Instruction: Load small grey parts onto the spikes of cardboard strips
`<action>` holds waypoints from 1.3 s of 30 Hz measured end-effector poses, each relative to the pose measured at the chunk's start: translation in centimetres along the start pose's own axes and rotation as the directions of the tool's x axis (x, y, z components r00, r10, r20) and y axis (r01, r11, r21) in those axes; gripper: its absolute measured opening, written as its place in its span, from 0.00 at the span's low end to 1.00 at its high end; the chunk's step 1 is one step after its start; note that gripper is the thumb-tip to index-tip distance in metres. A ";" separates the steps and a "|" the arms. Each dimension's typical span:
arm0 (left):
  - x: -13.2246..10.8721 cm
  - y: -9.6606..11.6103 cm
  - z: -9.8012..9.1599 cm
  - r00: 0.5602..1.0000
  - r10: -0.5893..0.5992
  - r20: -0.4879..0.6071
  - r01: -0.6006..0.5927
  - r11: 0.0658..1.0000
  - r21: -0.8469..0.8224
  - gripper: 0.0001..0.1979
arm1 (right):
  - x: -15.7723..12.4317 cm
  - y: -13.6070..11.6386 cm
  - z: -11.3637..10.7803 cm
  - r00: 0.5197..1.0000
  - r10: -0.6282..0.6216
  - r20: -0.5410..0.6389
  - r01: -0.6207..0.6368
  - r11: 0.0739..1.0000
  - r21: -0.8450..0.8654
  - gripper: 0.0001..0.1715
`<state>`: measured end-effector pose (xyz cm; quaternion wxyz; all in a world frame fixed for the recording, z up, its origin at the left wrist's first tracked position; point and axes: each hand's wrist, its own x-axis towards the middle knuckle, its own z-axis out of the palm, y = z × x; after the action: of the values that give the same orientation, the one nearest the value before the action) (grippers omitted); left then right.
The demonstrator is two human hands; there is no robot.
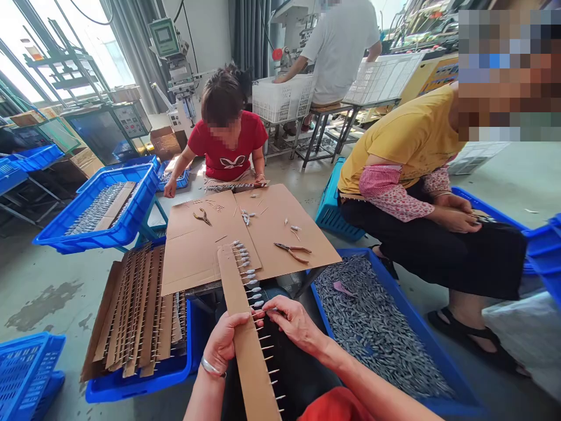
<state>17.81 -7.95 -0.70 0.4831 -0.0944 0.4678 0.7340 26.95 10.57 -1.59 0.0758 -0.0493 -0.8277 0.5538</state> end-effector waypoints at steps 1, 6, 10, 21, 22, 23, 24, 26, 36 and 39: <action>0.0 0.0 0.0 1.000 0.002 -0.001 -0.002 1.000 -0.006 0.13 | 0.0 -0.1 0.0 1.000 -0.013 -0.003 0.013 1.000 -0.002 0.12; 0.2 -0.2 -0.3 1.000 0.004 0.000 -0.004 1.000 -0.014 0.13 | 0.1 -0.5 -0.2 1.000 -0.018 -0.009 0.018 1.000 0.002 0.11; 0.3 -0.2 -0.5 1.000 -0.002 0.001 0.002 1.000 -0.017 0.13 | 0.0 -0.3 -0.2 1.000 -0.012 -0.014 0.012 1.000 0.021 0.12; -0.1 -0.1 0.3 0.999 -0.001 -0.043 -0.001 1.000 -0.031 0.15 | 0.5 -0.6 0.0 0.993 0.109 0.042 -0.116 0.965 0.235 0.17; -0.1 -0.1 0.4 0.998 -0.002 -0.059 0.000 1.000 -0.027 0.15 | 0.5 -0.7 -0.1 0.994 0.101 0.040 -0.107 0.967 0.230 0.17; -0.1 -0.1 0.5 0.997 0.000 -0.078 -0.001 1.000 -0.020 0.15 | 0.5 -0.7 -0.1 0.995 0.092 0.035 -0.097 0.971 0.217 0.16; -0.1 -0.1 0.6 0.995 0.004 -0.097 -0.005 1.000 -0.008 0.15 | 0.5 -0.6 -0.1 0.996 0.083 0.030 -0.087 0.976 0.201 0.15; 0.0 -0.2 0.8 0.991 0.025 -0.133 -0.022 0.999 0.025 0.16 | 0.5 -0.6 0.1 0.996 0.089 0.025 -0.092 0.976 0.199 0.13; -0.2 -0.5 1.3 0.980 0.105 -0.166 -0.087 0.990 0.115 0.17 | 0.8 -0.7 0.6 0.983 0.171 0.061 -0.181 0.913 0.365 0.09; -0.1 -0.6 1.1 0.982 0.114 -0.154 -0.096 0.988 0.123 0.16 | 1.0 -0.4 1.0 0.982 0.179 0.067 -0.191 0.909 0.371 0.09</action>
<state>18.68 -7.14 -0.37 0.4092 -0.1002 0.5511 0.7203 25.82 9.71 -1.52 0.0183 -0.1033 -0.6991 0.7073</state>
